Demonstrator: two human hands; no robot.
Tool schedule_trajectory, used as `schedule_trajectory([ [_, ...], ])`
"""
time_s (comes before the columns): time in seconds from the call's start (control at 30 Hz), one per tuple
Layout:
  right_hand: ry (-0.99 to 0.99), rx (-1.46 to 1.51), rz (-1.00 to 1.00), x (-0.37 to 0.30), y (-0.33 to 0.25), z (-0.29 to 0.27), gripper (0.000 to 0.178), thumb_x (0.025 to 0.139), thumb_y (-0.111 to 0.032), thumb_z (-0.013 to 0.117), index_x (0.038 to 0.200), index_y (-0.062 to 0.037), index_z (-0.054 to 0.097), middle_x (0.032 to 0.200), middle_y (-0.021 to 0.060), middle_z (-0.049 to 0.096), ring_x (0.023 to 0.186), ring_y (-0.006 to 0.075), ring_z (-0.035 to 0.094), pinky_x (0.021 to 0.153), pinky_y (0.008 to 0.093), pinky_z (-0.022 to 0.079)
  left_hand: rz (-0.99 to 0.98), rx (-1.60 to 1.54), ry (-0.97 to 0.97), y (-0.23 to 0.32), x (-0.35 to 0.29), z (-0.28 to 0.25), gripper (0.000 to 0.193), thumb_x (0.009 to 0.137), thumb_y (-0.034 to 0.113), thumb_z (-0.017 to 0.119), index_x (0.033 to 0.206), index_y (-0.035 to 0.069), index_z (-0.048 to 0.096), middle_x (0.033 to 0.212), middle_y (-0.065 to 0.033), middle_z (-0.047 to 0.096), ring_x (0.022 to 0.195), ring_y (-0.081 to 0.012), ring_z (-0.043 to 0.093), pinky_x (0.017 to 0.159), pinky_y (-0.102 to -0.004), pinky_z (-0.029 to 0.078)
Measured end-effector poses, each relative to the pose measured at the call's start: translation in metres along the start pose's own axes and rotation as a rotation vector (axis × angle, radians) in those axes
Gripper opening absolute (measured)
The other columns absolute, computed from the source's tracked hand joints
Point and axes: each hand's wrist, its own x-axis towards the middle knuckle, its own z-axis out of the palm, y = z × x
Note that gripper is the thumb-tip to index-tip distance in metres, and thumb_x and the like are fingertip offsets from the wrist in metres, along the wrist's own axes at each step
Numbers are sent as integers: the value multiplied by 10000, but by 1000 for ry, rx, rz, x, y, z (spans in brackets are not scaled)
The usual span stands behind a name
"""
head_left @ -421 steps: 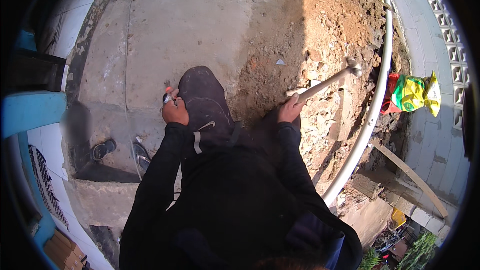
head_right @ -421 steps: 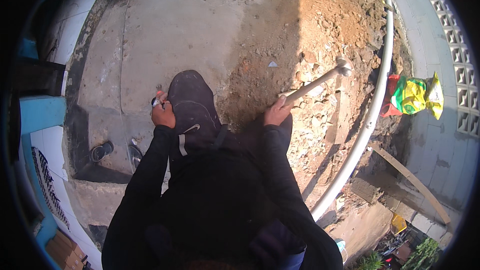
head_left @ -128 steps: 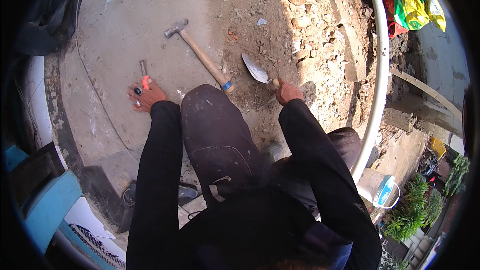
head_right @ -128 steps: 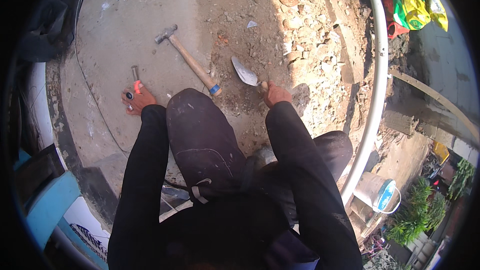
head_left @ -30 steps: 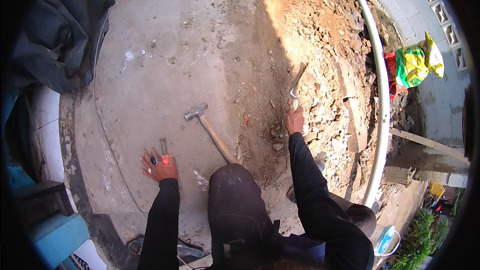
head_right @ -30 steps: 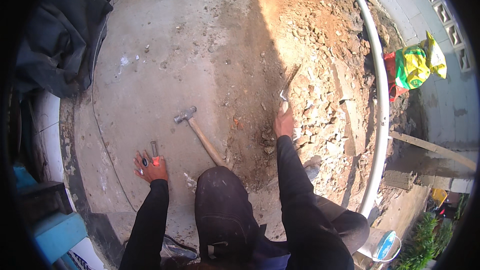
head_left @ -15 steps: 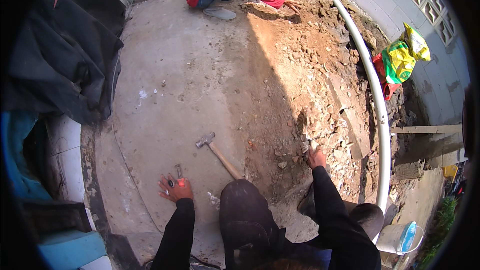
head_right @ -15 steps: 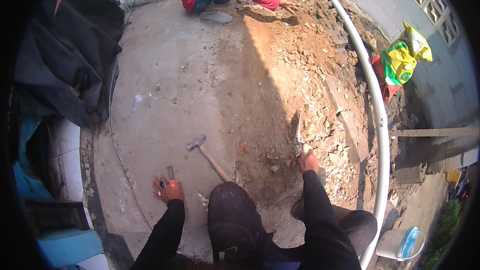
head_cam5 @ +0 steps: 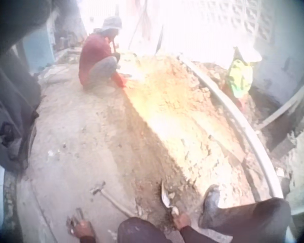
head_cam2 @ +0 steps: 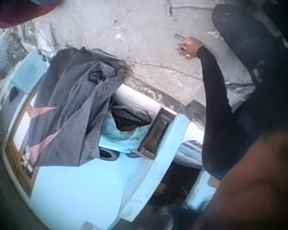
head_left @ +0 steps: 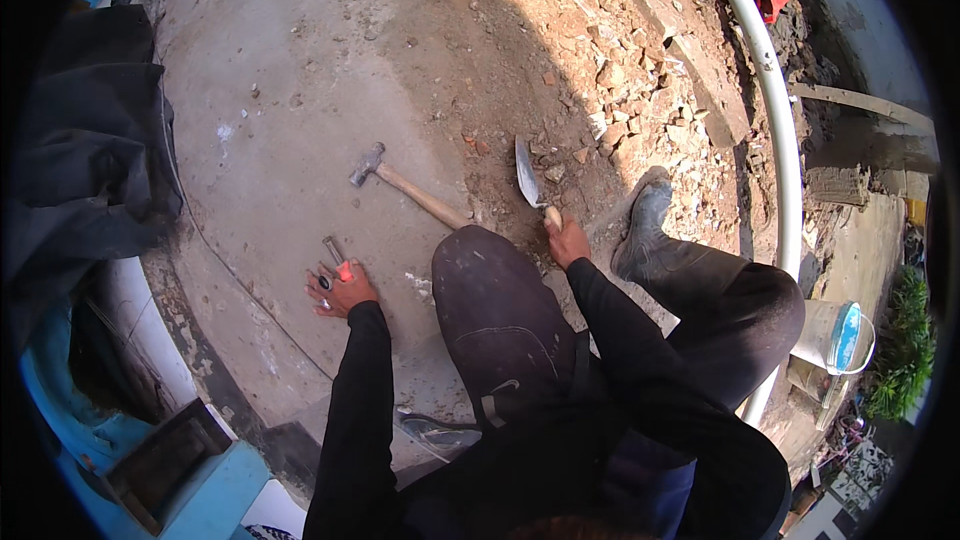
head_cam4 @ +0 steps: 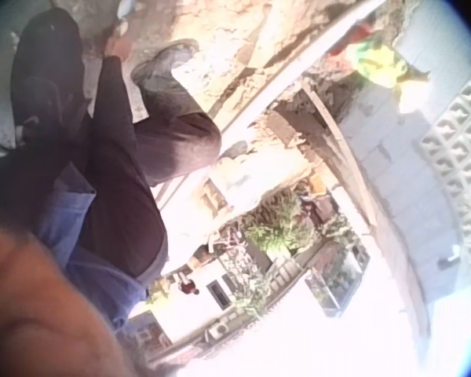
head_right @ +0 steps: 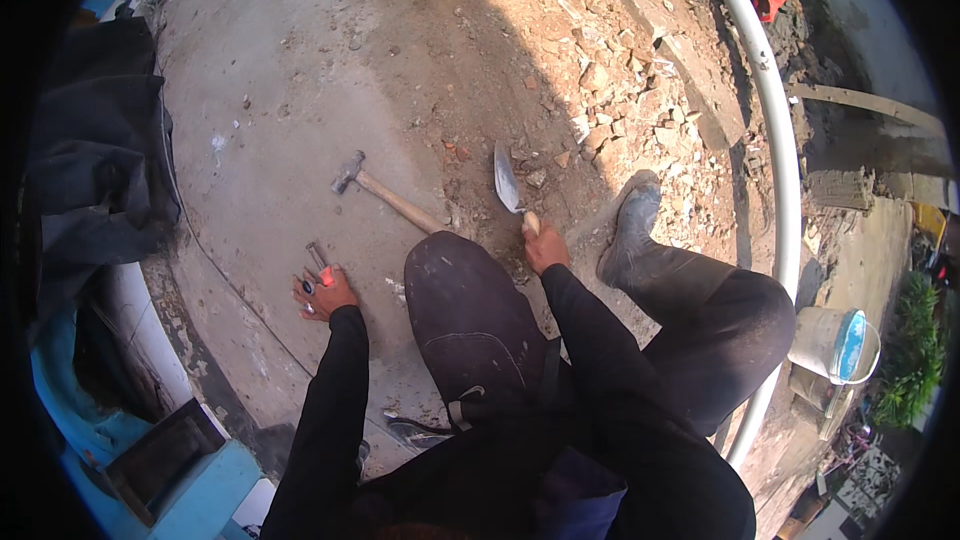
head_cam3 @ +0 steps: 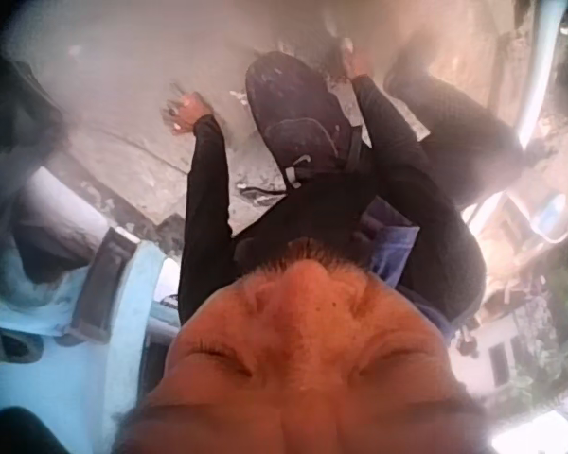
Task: The person uses a hammer and a trowel to loosen and remove soil and small rocks from a trench, occasionally clearing debris by hand.
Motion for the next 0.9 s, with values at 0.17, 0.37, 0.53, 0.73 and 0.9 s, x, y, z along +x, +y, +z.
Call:
schedule_trajectory([
  [0.17,157,119,116,-24,-5,-41,394,912,-377,525,1065,-14,516,960,295,616,939,461,589,796,504,441,-2,-10,13,-2,0,2,752,781,540,628,1380,121,451,1499,-88,275,1403,-333,197,1093,-612,101],
  [0.37,102,127,65,-28,11,-18,407,909,-396,520,1098,-35,529,972,291,624,947,448,597,811,492,451,-6,11,3,1,3,2,732,792,536,608,1392,149,446,1499,-52,283,1406,-314,201,1092,-613,100],
  [0.53,224,-59,217,-30,27,-60,426,918,-427,505,1070,-30,538,953,279,631,934,440,605,813,485,456,14,-6,48,-4,0,4,748,791,552,599,1388,127,449,1495,-59,290,1404,-317,205,1085,-619,96],
  [0.73,386,105,144,-18,32,-115,443,906,-417,543,1092,-15,529,934,281,626,924,439,602,797,469,455,-3,24,26,-1,-1,4,746,791,565,590,1388,139,453,1495,-62,290,1405,-306,198,1089,-609,95],
  [0.9,259,111,-45,-1,9,-88,427,903,-392,541,1089,-8,523,947,299,620,948,450,593,805,489,446,8,10,25,1,0,0,753,784,558,610,1395,154,439,1502,-78,272,1409,-311,189,1096,-598,96],
])
